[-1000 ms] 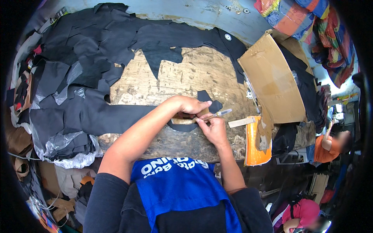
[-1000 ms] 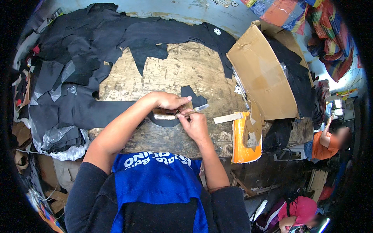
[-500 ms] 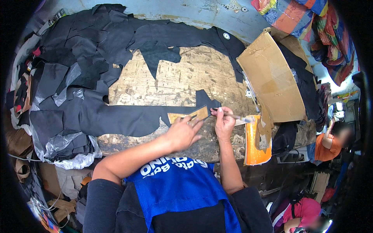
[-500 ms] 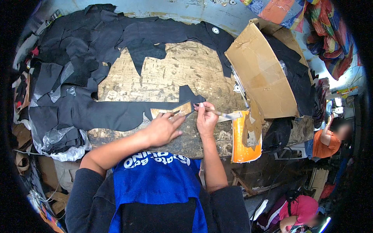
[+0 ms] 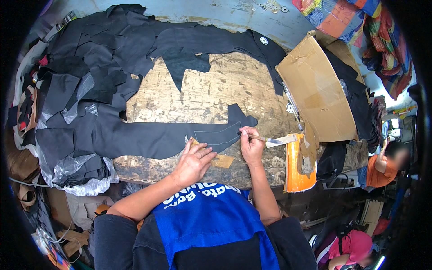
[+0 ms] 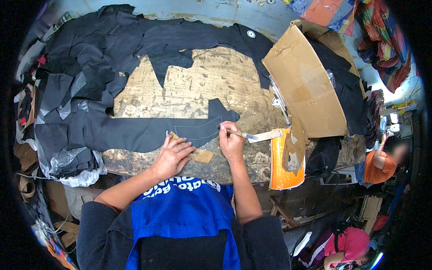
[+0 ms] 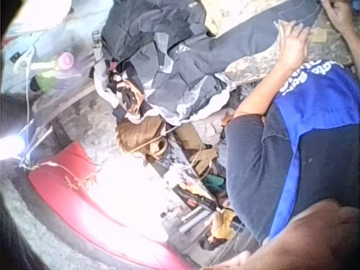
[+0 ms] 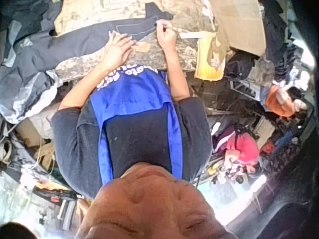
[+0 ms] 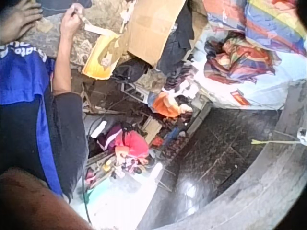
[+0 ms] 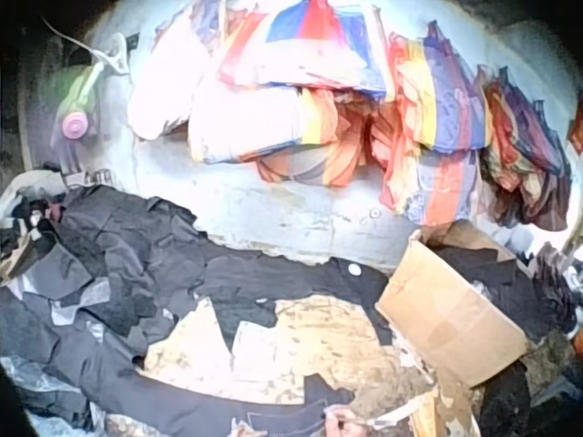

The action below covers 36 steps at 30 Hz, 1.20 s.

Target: The person marks black fabric with a pen and ruler, then cuts along the marked lines using scissors. The cut pieces are placed into a cardboard box. The person also handles a colorful woven bag and a small plastic bag containing wooden sticks.

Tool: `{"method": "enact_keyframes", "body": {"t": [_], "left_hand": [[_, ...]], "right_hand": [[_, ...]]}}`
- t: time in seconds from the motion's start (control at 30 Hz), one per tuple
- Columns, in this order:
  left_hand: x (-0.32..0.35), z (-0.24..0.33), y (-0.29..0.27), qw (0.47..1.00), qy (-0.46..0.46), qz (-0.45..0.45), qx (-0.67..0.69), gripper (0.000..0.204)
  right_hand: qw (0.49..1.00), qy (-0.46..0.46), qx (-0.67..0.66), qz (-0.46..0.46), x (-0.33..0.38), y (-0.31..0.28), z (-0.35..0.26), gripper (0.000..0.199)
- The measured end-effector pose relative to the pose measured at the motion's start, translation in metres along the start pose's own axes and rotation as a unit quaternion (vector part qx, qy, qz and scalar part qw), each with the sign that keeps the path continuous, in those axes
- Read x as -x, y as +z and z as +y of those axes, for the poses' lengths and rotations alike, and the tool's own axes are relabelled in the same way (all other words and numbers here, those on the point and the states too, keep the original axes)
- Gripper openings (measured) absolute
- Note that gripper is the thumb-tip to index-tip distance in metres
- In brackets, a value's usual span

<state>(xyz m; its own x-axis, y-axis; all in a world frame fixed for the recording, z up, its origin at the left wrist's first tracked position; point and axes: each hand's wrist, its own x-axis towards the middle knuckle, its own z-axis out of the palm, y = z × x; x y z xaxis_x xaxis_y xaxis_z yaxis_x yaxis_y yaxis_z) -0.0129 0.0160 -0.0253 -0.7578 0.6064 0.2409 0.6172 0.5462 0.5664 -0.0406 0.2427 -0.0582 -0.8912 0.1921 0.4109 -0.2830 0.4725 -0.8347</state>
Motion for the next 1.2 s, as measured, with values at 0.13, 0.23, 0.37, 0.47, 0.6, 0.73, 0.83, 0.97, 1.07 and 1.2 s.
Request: {"method": "enact_keyframes", "body": {"t": [0.13, 0.23, 0.37, 0.47, 0.6, 0.73, 0.83, 0.97, 1.07, 1.2], "left_hand": [[-0.001, 0.000, -0.002, 1.000, 0.002, 0.007, 0.023, 0.026], [-0.002, 0.000, -0.004, 0.998, 0.026, 0.018, 0.050, 0.023], [0.001, 0.004, -0.011, 0.996, 0.023, 0.035, 0.083, 0.025], [0.008, 0.001, -0.026, 0.995, -0.005, 0.076, 0.063, 0.026], [0.019, -0.028, -0.062, 0.986, -0.115, 0.118, -0.013, 0.025], [0.028, -0.064, -0.078, 0.964, -0.226, 0.140, -0.024, 0.020], [0.033, -0.076, -0.069, 0.961, -0.184, 0.198, -0.057, 0.017], [0.038, -0.077, -0.060, 0.952, -0.213, 0.219, -0.025, 0.021], [0.036, -0.076, -0.064, 0.956, -0.202, 0.204, -0.065, 0.033], [0.023, -0.066, -0.069, 0.957, -0.180, 0.201, -0.109, 0.051]], "right_hand": [[0.996, 0.059, -0.071, 0.004, 0.001, 0.001, 0.001, 0.007], [0.998, 0.044, -0.045, 0.018, 0.001, 0.003, 0.002, 0.007], [0.999, 0.038, -0.022, 0.030, 0.003, 0.002, 0.003, 0.007], [1.000, 0.015, -0.009, 0.018, 0.001, -0.003, 0.003, 0.010], [0.989, 0.081, 0.051, 0.109, -0.010, -0.011, 0.002, 0.007], [0.967, -0.002, 0.243, 0.074, -0.027, -0.014, 0.001, 0.010], [0.987, 0.118, 0.112, 0.000, -0.035, -0.009, -0.008, 0.017], [0.899, 0.191, -0.387, 0.072, -0.043, -0.005, -0.036, 0.027], [0.855, 0.202, -0.475, 0.053, -0.048, -0.016, -0.069, 0.028], [0.837, 0.218, -0.499, 0.054, -0.054, -0.014, -0.103, 0.029]]}}
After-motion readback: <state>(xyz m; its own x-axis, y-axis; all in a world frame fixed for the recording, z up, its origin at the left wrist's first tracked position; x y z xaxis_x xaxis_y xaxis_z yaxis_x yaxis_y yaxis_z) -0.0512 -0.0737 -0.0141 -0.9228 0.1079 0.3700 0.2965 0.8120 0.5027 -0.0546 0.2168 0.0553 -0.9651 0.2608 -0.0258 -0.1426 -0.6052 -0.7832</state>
